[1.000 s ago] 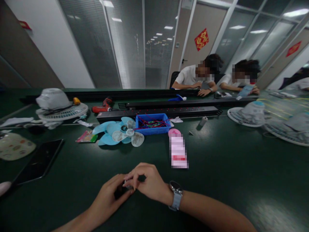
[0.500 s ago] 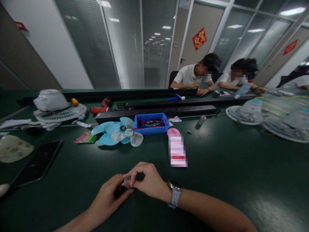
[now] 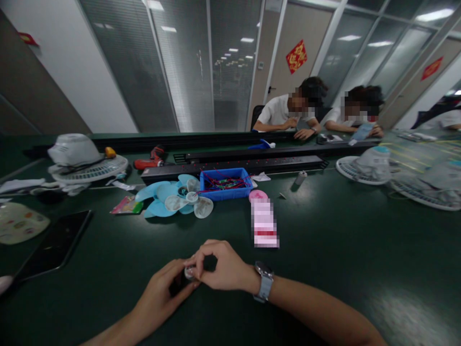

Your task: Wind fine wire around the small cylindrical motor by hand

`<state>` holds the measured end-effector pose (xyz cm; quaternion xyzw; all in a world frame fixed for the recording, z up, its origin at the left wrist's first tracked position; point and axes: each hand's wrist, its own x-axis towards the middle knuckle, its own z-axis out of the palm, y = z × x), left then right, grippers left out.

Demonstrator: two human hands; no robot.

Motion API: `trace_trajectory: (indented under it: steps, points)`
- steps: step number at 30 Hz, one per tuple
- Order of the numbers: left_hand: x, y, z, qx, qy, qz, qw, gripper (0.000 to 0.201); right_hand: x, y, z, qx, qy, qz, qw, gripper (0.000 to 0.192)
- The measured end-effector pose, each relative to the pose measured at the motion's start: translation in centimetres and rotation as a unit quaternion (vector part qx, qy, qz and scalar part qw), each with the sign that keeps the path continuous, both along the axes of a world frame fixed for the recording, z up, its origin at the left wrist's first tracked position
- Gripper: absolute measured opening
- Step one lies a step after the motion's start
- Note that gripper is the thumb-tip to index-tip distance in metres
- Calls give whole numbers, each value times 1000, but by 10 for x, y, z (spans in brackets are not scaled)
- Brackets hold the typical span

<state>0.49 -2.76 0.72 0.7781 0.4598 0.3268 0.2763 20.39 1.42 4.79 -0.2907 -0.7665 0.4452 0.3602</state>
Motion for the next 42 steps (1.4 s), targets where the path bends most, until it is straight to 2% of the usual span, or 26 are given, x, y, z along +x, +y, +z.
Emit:
trace_trajectory:
  steps: [6, 13, 18, 22, 26, 35, 39, 42]
  points:
    - [0, -1, 1, 4, 1, 3, 1000, 23, -3, -2, -1, -22, 13, -23, 999, 24]
    - [0, 0, -1, -7, -3, 0, 1000, 23, -8, -4, -12, -35, 41, -63, 997, 34]
    - [0, 1, 0, -13, -8, -8, 1000, 23, -7, -4, -6, -39, 40, -51, 997, 29]
    - [0, 1, -2, -8, 0, -3, 1000, 16, -4, -4, 2, -31, 26, -31, 999, 21]
    - [-1, 1, -2, -6, -5, -4, 1000, 21, -2, -3, 1, -28, 24, -13, 999, 17]
    - [0, 0, -1, 1, -7, 0, 1000, 31, -1, 0, 0, -40, 21, -34, 998, 20]
    - [0, 1, -4, 0, -3, -1, 1000, 30, -2, 0, 2, -54, 22, -29, 998, 19]
    - [0, 1, -4, -7, 3, -3, 1000, 21, -2, -1, 4, -41, 25, -16, 999, 18]
